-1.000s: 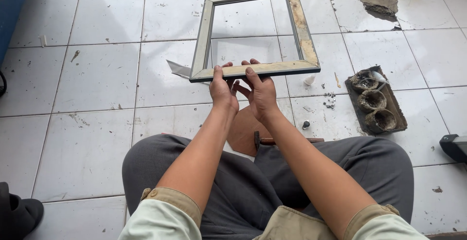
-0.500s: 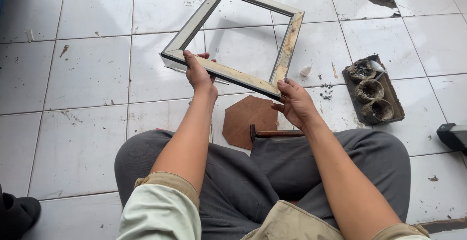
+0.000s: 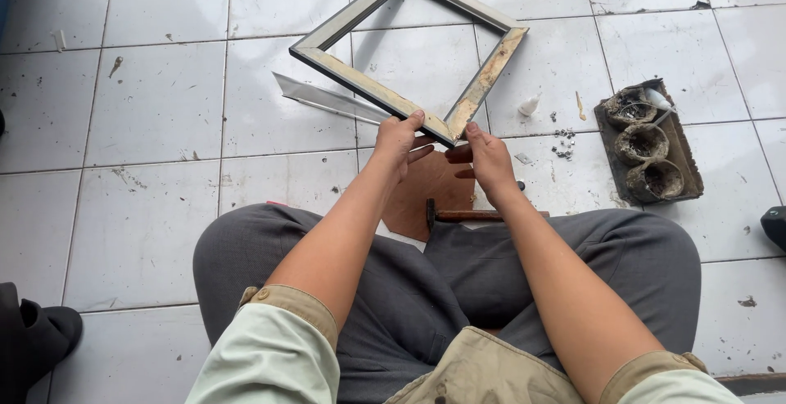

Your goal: Assembling a wooden picture frame by applying glue and hammering joints

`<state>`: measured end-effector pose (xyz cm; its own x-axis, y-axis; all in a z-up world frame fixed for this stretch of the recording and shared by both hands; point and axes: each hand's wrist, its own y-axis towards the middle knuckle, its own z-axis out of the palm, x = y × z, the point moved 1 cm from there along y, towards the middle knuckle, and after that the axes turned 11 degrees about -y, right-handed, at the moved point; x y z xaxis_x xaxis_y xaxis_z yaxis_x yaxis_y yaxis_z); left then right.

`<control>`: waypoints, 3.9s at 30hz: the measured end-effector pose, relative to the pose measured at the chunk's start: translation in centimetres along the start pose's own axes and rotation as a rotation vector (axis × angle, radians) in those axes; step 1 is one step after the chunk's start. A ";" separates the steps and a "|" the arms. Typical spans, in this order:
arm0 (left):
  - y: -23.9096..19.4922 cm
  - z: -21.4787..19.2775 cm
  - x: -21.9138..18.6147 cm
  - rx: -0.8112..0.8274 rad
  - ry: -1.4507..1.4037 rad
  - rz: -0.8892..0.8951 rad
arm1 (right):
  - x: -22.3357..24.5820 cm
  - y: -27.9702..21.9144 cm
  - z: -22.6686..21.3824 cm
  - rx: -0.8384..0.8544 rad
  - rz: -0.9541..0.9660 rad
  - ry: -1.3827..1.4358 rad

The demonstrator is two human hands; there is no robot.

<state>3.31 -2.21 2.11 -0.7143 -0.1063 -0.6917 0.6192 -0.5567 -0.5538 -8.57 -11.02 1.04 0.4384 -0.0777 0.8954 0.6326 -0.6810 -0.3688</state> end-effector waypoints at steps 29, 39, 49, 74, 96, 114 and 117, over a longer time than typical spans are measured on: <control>5.5 -4.1 3.5 -0.253 0.102 -0.088 | -3.8 -0.8 1.4 0.020 -0.292 -1.332; 6.2 -4.4 3.8 -0.278 0.086 -0.072 | -1.7 -3.3 2.4 0.239 -0.061 -1.443; 0.5 -1.9 -0.7 -0.258 -0.235 -0.018 | -4.0 5.3 2.7 -0.055 -0.019 -0.855; 0.2 -0.9 -1.4 -0.179 -0.353 -0.037 | -8.2 8.1 -0.6 0.043 0.411 1.081; 2.3 -2.1 1.8 -0.167 -0.067 -0.206 | -3.2 2.5 0.4 -0.270 0.273 -0.071; -7.8 4.1 -4.9 0.325 1.344 0.585 | 6.6 -0.8 -6.4 0.063 0.016 -0.647; -11.7 5.1 -8.1 0.456 1.543 0.604 | 9.4 -1.3 -10.8 -0.045 -0.039 -0.970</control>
<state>0.18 0.92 16.53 0.6866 0.3049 -0.6600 0.3308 -0.9394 -0.0898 -12.18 -18.78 12.65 0.7661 0.5660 0.3046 0.6418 -0.6993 -0.3147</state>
